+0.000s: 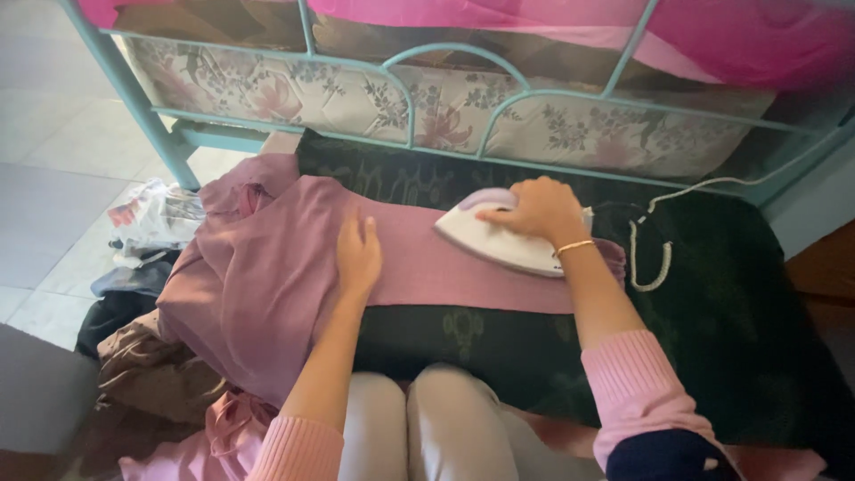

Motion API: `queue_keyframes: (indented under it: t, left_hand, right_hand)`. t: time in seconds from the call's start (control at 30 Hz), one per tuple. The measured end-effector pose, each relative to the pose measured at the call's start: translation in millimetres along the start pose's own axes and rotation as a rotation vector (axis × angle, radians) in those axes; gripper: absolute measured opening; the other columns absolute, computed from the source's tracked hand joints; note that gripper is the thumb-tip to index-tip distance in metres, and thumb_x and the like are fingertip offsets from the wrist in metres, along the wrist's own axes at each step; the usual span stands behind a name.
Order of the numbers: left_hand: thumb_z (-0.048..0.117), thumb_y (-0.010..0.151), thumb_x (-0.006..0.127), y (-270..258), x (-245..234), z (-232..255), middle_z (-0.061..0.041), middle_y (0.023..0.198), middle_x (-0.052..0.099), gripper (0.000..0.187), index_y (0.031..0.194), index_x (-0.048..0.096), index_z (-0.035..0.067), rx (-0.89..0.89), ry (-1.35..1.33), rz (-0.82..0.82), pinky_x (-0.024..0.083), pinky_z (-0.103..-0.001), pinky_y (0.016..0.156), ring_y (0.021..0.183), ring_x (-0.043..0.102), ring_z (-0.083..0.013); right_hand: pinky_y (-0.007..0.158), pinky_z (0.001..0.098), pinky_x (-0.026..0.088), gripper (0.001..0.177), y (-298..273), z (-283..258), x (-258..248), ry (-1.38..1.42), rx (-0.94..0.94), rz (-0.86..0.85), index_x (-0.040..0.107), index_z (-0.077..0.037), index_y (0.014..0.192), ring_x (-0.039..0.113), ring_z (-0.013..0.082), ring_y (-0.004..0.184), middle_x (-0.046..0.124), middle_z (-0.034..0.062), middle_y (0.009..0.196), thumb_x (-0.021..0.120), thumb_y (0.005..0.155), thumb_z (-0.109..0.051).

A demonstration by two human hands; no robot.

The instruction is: Iron a purple long-sleeved shirt on an ironing board.

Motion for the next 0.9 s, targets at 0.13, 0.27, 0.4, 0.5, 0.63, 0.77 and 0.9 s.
queue_keyframes:
  t: [0.13,0.27,0.4,0.5,0.63,0.77,0.9]
  left_hand:
    - [0.033,0.104,0.051,-8.7,9.4,-8.3,-0.027,0.15,0.048,0.059,0.151,0.045,-0.001,0.037,0.238,-0.104,0.028,-0.05,0.118,0.142,0.041,-0.0419]
    - [0.039,0.098,0.053,-10.8,25.8,-10.2,-0.022,0.155,0.046,0.065,0.148,0.046,-0.002,0.244,0.585,-0.214,0.022,-0.054,0.121,0.146,0.038,-0.0384]
    - [0.042,0.095,0.052,-14.0,30.0,-10.6,-0.022,0.159,0.04,0.069,0.149,0.046,-0.001,0.266,0.723,-0.267,0.019,-0.056,0.12,0.148,0.032,-0.0384]
    - [0.042,0.096,0.053,-16.0,30.4,-8.6,-0.023,0.158,0.04,0.07,0.149,0.046,-0.003,0.28,0.705,-0.255,0.019,-0.057,0.12,0.148,0.033,-0.0392]
    - [0.042,0.095,0.053,-15.6,28.6,-11.8,-0.022,0.157,0.041,0.07,0.15,0.047,-0.002,0.272,0.699,-0.235,0.019,-0.057,0.121,0.148,0.033,-0.0389]
    - [0.041,0.095,0.053,-14.3,28.8,-10.4,-0.022,0.158,0.042,0.068,0.149,0.048,-0.001,0.297,0.715,-0.239,0.02,-0.057,0.12,0.148,0.033,-0.0403]
    - [0.041,0.096,0.053,-15.1,30.0,-11.1,-0.024,0.157,0.041,0.067,0.148,0.048,-0.001,0.299,0.694,-0.239,0.019,-0.058,0.119,0.147,0.033,-0.0413]
  right_hand:
    - [0.076,0.0506,0.057,0.088,4.0,11.0,-1.1,0.029,0.107,-0.01,0.079,-0.004,0.091,0.073,0.0401,0.086,0.074,0.0212,0.088,0.061,0.071,-0.088]
    - [0.079,0.0495,0.056,0.085,-13.4,14.3,-12.0,0.044,0.051,-0.139,0.081,-0.008,0.091,0.073,0.0398,0.089,0.076,0.0201,0.089,0.062,0.067,-0.087]
    - [0.08,0.0471,0.057,0.079,-36.0,33.9,-11.1,0.048,0.05,-0.236,0.083,-0.012,0.091,0.074,0.038,0.09,0.078,0.0194,0.09,0.063,0.064,-0.084]
    - [0.077,0.0481,0.057,0.084,-40.7,60.3,-5.6,0.029,0.248,-0.146,0.081,-0.005,0.091,0.074,0.0395,0.087,0.076,0.0209,0.089,0.062,0.077,-0.085]
    - [0.072,0.0466,0.058,0.086,-47.9,69.0,-6.0,0.01,0.318,-0.176,0.08,-0.004,0.091,0.076,0.037,0.08,0.075,0.02,0.082,0.062,0.077,-0.088]
    - [0.067,0.0433,0.056,0.077,-63.9,66.7,1.1,0.103,0.085,-0.304,0.085,-0.012,0.082,0.076,0.0328,0.072,0.076,0.0148,0.072,0.06,0.068,-0.083]
    - [0.063,0.0414,0.055,0.078,-67.2,73.0,8.3,0.072,0.127,-0.307,0.085,-0.013,0.082,0.076,0.0299,0.071,0.076,0.0136,0.072,0.058,0.07,-0.085]
Point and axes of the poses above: each hand's wrist, its own y-axis towards the middle knuckle, its own x-axis out of the palm, z = x × y, the point moved 5 cm from there along y, towards the middle knuckle
